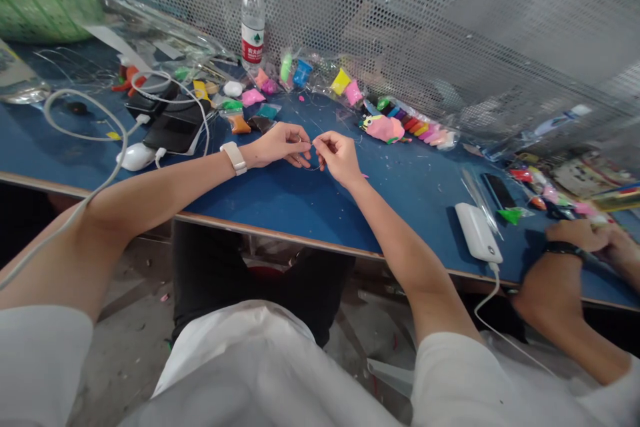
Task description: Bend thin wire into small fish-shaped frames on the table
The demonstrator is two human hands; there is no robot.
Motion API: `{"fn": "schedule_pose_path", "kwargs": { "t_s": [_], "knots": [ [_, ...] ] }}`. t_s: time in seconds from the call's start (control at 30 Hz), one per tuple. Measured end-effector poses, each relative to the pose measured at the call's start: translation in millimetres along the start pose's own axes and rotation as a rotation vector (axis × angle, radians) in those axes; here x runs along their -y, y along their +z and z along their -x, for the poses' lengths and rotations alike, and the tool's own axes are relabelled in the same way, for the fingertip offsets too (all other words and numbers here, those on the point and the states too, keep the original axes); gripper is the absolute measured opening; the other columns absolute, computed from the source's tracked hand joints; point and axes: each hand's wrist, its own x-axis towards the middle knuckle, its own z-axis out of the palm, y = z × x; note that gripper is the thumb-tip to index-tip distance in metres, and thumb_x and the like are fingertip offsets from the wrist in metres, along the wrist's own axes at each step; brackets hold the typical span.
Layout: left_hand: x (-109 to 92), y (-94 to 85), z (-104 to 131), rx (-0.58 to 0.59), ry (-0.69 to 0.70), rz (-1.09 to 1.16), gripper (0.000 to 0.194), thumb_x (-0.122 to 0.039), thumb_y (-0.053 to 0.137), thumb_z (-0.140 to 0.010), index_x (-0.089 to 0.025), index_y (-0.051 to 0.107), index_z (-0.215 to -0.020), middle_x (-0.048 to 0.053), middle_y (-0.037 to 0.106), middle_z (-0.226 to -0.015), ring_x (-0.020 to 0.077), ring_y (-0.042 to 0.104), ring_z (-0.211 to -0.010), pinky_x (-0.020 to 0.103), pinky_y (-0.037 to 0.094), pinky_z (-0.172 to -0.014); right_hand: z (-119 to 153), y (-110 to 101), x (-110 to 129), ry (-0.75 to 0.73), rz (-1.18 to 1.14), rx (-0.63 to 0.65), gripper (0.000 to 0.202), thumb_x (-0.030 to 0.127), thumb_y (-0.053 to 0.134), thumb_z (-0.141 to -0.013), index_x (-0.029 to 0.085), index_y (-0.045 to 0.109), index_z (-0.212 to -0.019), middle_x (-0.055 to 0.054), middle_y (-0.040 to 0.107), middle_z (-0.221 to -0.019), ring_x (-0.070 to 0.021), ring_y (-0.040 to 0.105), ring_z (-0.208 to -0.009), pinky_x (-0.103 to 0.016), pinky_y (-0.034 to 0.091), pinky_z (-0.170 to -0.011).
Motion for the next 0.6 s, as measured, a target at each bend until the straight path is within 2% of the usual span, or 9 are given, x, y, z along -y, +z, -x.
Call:
{"fn": "schedule_pose_path", "kwargs": {
  "t_s": [0.13, 0.27, 0.5, 0.6],
  "knots": [
    [2.4, -3.4, -1.4, -0.008, -0.001, -0.088, 0.039, -0.045, 0.1, -0.099, -0.014, 0.078, -0.105, 0.015, 0.089, -0.093, 0.0271, 0.091, -0.081, 0.034, 0.076, -0.073, 0.7, 0.2, -0.7, 0.002, 0.029, 0.027, 0.073, 0.098, 0.083, -0.084, 0.026, 0.076, -0.09, 0.002, 0.068, -0.069, -0.0134, 0.059, -0.05, -0.03, 0.051, -0.043],
    [2.0, -2.3, -0.5, -0.017, 0.065, -0.181, 0.034, -0.042, 0.097, -0.102, -0.014, 0.079, -0.104, 0.015, 0.088, -0.092, 0.0268, 0.09, -0.076, 0.034, 0.074, -0.068, 1.5, 0.3, 0.6, -0.001, 0.042, 0.037, 0.071, 0.096, 0.084, -0.087, 0.026, 0.076, -0.091, 0.001, 0.067, -0.069, -0.0141, 0.059, -0.05, -0.03, 0.051, -0.043],
    [-4.4, 1.7, 1.6, -0.048, 0.11, -0.145, 0.036, -0.044, 0.101, -0.097, -0.013, 0.082, -0.1, 0.011, 0.085, -0.086, 0.0262, 0.09, -0.079, 0.031, 0.074, -0.069, 2.5, 1.0, 5.7, -0.022, 0.06, -0.006, 0.07, 0.096, 0.082, -0.089, 0.026, 0.077, -0.091, 0.001, 0.067, -0.07, -0.014, 0.059, -0.051, -0.031, 0.05, -0.045],
    [-6.1, 1.1, 1.2, -0.06, 0.151, -0.183, 0.029, -0.039, 0.099, -0.098, -0.014, 0.084, -0.097, 0.01, 0.084, -0.085, 0.0238, 0.088, -0.077, 0.029, 0.072, -0.067, 3.1, 1.6, 7.9, -0.023, 0.055, -0.009, 0.071, 0.096, 0.082, -0.087, 0.026, 0.076, -0.09, 0.001, 0.069, -0.071, -0.0133, 0.058, -0.05, -0.031, 0.049, -0.044]
  ]
}}
